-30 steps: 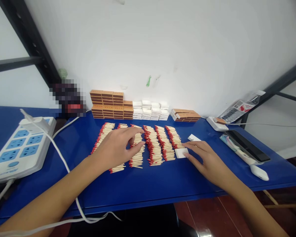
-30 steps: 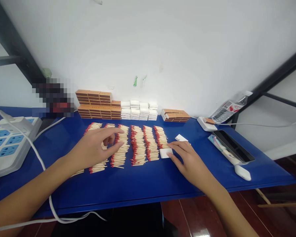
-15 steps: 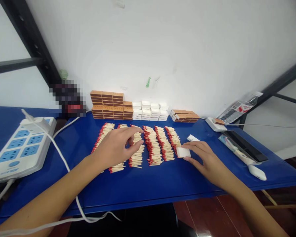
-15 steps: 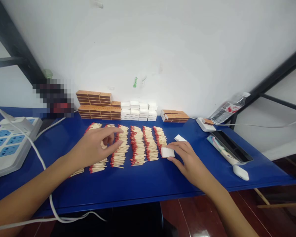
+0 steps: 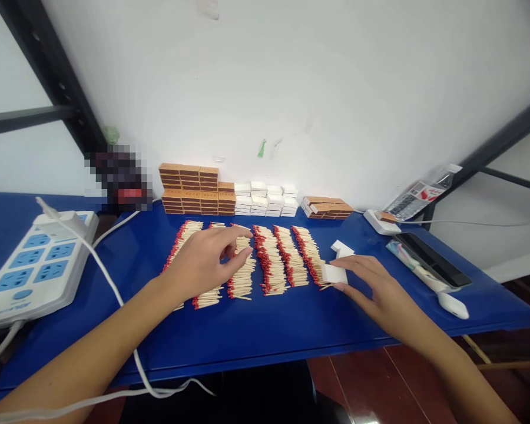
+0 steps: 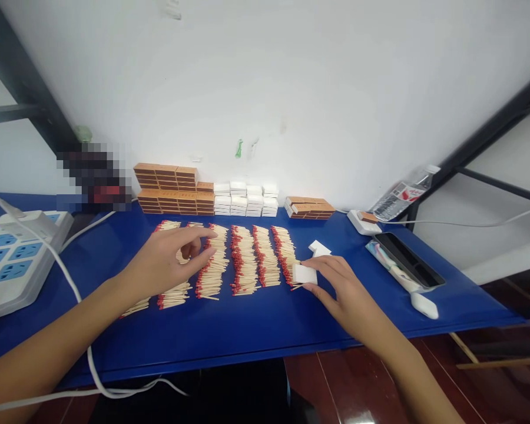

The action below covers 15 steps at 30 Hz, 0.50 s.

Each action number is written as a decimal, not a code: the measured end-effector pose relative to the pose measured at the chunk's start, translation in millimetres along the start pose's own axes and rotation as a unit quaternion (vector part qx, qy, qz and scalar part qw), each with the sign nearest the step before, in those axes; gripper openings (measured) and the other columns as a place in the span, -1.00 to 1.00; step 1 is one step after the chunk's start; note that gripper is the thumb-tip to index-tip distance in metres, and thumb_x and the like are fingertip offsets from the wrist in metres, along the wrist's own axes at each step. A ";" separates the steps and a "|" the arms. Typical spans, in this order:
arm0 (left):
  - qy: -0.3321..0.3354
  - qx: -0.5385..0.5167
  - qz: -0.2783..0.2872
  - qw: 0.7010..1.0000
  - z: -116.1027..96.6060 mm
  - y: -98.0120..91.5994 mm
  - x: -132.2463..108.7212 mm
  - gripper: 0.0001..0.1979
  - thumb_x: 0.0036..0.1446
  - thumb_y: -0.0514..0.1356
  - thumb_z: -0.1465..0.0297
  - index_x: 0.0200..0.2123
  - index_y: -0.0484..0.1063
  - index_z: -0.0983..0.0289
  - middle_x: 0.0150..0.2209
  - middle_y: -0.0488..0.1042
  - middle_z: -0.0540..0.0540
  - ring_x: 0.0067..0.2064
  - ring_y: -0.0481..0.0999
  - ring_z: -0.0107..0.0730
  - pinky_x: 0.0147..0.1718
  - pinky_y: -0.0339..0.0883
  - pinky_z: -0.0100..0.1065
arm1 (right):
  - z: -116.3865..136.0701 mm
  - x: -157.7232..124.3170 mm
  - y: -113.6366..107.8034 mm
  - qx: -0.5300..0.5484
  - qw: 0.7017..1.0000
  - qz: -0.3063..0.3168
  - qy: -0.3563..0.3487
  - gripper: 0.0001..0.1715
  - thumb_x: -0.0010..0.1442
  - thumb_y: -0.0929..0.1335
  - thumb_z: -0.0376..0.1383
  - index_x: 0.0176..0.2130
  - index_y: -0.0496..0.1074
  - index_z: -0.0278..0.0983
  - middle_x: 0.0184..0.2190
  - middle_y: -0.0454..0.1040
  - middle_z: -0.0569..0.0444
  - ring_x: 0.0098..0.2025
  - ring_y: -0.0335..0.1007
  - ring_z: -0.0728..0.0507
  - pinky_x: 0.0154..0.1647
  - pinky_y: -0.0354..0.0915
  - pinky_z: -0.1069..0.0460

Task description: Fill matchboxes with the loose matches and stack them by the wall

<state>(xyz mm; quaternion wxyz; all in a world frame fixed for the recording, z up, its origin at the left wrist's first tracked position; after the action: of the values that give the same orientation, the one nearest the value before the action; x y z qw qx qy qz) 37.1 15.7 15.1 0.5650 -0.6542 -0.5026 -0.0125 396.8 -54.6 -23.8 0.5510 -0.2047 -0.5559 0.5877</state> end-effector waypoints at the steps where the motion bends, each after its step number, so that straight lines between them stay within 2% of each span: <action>1: -0.002 -0.001 0.002 1.000 0.0 -0.2 0.2 -0.76 0.38 0.20 0.31 0.04 0.52 0.21 -0.42 0.51 -0.07 -0.38 0.48 -0.43 -0.36 0.30 -0.35 | 0.5 -2.3 -2.8 0.002 1.000 0.001 0.010 -0.60 0.44 0.38 -0.10 0.21 0.45 -0.07 0.15 0.53 -0.09 0.25 0.41 -0.34 0.25 0.40 -0.31; 3: -0.004 -0.002 0.003 1.000 -0.1 -0.8 0.8 -0.77 0.38 0.20 0.30 0.04 0.52 0.21 -0.43 0.51 -0.07 -0.38 0.49 -0.42 -0.36 0.30 -0.35 | 2.0 -8.1 -7.1 0.012 0.999 0.018 0.031 -0.60 0.43 0.39 -0.06 0.20 0.47 -0.06 0.14 0.55 -0.06 0.21 0.46 -0.32 0.21 0.44 -0.27; 8: -0.002 0.005 -0.001 1.000 -0.1 -0.8 0.9 -0.78 0.37 0.20 0.31 0.02 0.52 0.20 -0.43 0.51 -0.07 -0.40 0.49 -0.43 -0.37 0.29 -0.35 | 9.9 -20.2 -7.6 0.067 0.989 0.123 0.053 -0.60 0.41 0.41 -0.02 0.17 0.50 -0.02 0.13 0.59 0.00 0.08 0.59 -0.27 0.02 0.56 -0.15; 12: 0.007 0.009 -0.008 1.000 0.6 0.1 -0.2 -0.78 0.38 0.20 0.31 0.02 0.53 0.20 -0.43 0.51 -0.07 -0.39 0.48 -0.43 -0.37 0.29 -0.35 | 13.6 -17.4 -2.9 0.084 0.987 0.127 0.044 -0.61 0.42 0.40 -0.04 0.18 0.49 -0.03 0.18 0.56 -0.02 0.14 0.55 -0.27 0.06 0.55 -0.15; 15: 0.011 0.006 -0.008 1.000 0.8 0.3 -0.6 -0.79 0.38 0.19 0.32 0.02 0.54 0.19 -0.43 0.50 -0.06 -0.39 0.48 -0.43 -0.36 0.29 -0.35 | 12.9 -12.8 2.0 0.087 0.986 0.130 0.054 -0.60 0.43 0.39 -0.02 0.19 0.47 -0.01 0.21 0.53 0.00 0.13 0.54 -0.24 -0.03 0.56 -0.11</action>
<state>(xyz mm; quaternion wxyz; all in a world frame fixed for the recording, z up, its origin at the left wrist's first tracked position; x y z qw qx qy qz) 36.5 16.0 14.2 0.5742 -0.6467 -0.5016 -0.0219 388.9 -70.9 -26.5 0.5150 -0.2583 -0.4406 0.6884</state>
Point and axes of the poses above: each hand's wrist, its own x-axis towards the middle knuckle, its own y-axis out of the palm, z = x × y, the point moved 3 cm from there along x, towards the middle knuckle
